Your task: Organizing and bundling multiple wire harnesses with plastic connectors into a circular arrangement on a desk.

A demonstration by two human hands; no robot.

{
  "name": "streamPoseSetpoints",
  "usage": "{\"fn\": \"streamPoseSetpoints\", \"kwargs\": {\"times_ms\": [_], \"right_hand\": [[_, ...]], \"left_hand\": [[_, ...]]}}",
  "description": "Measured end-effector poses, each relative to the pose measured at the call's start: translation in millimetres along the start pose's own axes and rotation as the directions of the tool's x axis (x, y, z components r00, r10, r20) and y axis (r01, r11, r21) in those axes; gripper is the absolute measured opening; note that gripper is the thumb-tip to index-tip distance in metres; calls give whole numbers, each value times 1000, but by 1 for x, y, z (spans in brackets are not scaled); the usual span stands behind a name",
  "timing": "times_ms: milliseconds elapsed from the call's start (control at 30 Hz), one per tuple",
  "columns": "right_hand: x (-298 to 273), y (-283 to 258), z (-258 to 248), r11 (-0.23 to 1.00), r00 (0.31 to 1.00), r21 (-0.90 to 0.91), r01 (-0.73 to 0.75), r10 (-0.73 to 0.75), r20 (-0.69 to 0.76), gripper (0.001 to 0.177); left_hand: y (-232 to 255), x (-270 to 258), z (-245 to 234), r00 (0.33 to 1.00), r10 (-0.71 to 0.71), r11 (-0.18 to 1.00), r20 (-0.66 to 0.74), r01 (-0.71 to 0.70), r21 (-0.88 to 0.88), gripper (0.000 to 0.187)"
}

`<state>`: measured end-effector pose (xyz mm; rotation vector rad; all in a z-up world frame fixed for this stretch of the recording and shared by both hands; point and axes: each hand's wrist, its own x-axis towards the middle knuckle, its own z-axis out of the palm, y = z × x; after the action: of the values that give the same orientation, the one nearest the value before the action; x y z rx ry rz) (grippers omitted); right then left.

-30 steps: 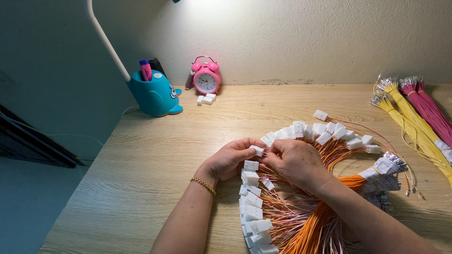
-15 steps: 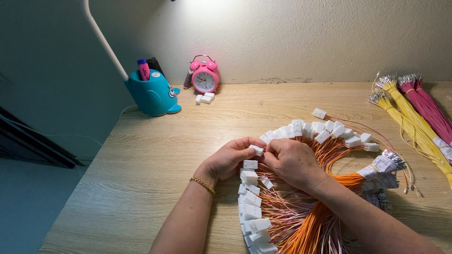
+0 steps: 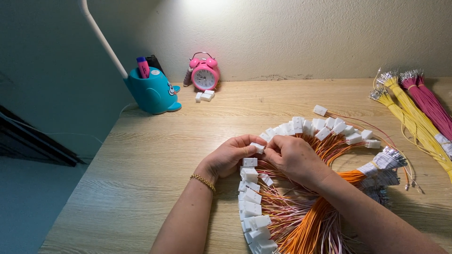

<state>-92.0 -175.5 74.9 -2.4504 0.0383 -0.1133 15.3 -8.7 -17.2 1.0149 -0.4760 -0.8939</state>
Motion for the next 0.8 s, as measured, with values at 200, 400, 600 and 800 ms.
{"fn": "streamPoseSetpoints", "kwargs": {"times_ms": [200,400,600,800], "right_hand": [[9,20,17,997,995,-12,70,-70,-64,17],[-9,-5,9,893,892,-303,334,-404,-206,3],[-5,13,31,916,985,-364,169,-164,44,20],[3,17,40,860,994,-501,100,-62,91,25]], "left_hand": [[1,0,3,1000,2,1000,11,-2,-13,25],[2,-1,9,999,48,997,11,-48,-54,27],[19,-6,20,999,-44,999,-24,45,14,31],[20,-6,24,999,-32,999,-34,33,23,50]]}}
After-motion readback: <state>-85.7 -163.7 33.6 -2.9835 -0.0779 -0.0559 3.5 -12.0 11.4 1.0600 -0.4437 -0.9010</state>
